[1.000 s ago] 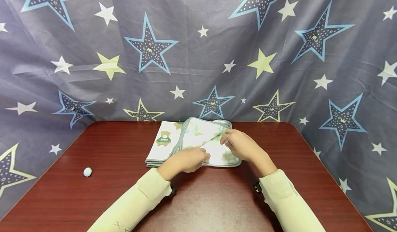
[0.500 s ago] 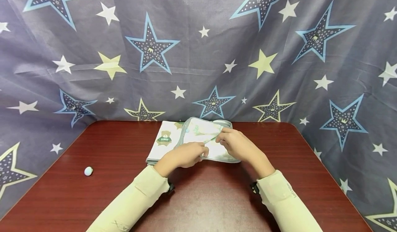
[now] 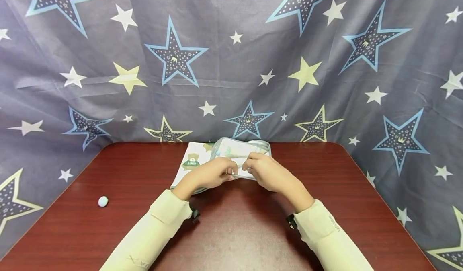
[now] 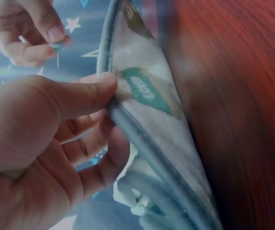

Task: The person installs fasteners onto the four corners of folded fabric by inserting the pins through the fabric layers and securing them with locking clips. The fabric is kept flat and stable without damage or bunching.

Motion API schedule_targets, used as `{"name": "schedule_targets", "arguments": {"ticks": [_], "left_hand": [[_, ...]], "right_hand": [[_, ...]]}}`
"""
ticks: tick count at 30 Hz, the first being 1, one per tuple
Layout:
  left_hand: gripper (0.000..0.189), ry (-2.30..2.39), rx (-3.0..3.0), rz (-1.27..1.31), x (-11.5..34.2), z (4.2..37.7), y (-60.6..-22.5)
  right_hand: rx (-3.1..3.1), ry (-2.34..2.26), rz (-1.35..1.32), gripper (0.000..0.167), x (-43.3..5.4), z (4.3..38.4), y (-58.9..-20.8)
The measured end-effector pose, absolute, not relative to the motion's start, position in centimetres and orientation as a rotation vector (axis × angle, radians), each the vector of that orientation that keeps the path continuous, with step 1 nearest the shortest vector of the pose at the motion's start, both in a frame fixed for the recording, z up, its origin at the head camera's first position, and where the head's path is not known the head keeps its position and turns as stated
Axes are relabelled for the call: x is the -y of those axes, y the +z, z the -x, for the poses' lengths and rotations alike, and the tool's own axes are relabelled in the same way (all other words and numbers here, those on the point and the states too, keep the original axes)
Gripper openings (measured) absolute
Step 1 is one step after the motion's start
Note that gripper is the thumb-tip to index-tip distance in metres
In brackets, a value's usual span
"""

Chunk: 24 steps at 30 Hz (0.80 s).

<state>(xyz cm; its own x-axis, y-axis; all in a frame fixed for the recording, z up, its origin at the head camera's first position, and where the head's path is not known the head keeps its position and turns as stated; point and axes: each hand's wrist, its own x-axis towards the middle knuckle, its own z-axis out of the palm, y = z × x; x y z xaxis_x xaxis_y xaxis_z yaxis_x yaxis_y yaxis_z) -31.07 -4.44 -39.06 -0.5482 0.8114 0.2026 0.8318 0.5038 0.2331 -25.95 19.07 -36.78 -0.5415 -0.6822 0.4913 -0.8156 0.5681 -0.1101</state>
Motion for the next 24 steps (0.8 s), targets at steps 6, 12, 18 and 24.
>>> {"name": "schedule_targets", "arguments": {"ticks": [6, 12, 18, 24], "left_hand": [[0.006, -0.661, 2.695, 1.409, 5.1, 31.6, -38.8], [0.003, -0.795, 2.726, 1.316, 5.5, 32.2, -38.7], [0.004, -0.908, 2.756, 1.219, 5.8, 32.3, -38.6], [0.004, -0.891, 2.747, 1.219, 5.9, 32.3, -38.7]], "right_hand": [[2.395, 0.437, -1.271, 0.023, -17.9, 25.5, -36.9], [2.376, 0.456, -1.376, 0.021, -16.8, 25.1, -37.5], [2.428, 0.425, -1.486, 0.02, -15.9, 25.1, -38.9], [2.452, 0.369, -1.455, 0.02, -16.1, 25.9, -39.9]]}}
